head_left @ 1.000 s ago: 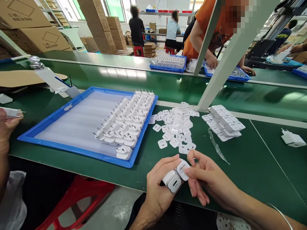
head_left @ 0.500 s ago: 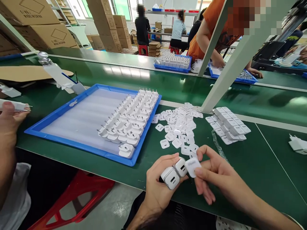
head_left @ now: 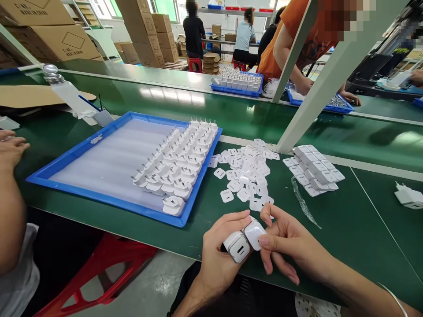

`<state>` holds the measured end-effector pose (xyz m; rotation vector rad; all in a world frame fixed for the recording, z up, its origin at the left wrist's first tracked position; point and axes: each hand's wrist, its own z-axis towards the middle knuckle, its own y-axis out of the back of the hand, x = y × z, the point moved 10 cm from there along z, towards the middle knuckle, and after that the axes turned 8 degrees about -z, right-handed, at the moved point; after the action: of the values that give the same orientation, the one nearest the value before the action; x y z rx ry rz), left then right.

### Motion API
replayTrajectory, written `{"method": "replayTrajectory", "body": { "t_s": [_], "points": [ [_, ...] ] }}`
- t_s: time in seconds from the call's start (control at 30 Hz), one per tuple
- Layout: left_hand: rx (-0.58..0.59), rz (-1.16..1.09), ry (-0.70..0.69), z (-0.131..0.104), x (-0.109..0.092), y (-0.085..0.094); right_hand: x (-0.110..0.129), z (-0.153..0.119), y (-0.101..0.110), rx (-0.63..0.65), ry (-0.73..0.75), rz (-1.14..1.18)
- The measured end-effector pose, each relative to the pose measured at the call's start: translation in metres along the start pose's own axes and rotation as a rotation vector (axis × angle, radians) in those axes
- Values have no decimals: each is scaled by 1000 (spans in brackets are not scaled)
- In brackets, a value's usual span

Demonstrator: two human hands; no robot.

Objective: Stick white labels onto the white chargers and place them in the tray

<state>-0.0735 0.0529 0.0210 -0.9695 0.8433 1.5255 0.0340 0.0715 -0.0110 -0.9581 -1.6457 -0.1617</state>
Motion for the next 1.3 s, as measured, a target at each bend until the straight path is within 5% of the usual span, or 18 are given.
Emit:
{"method": "replayTrajectory", "body": {
  "t_s": [1.3],
  "points": [
    [0,1,8,0,3,-1,1,-1,9,-174,-36,-144]
  ]
}}
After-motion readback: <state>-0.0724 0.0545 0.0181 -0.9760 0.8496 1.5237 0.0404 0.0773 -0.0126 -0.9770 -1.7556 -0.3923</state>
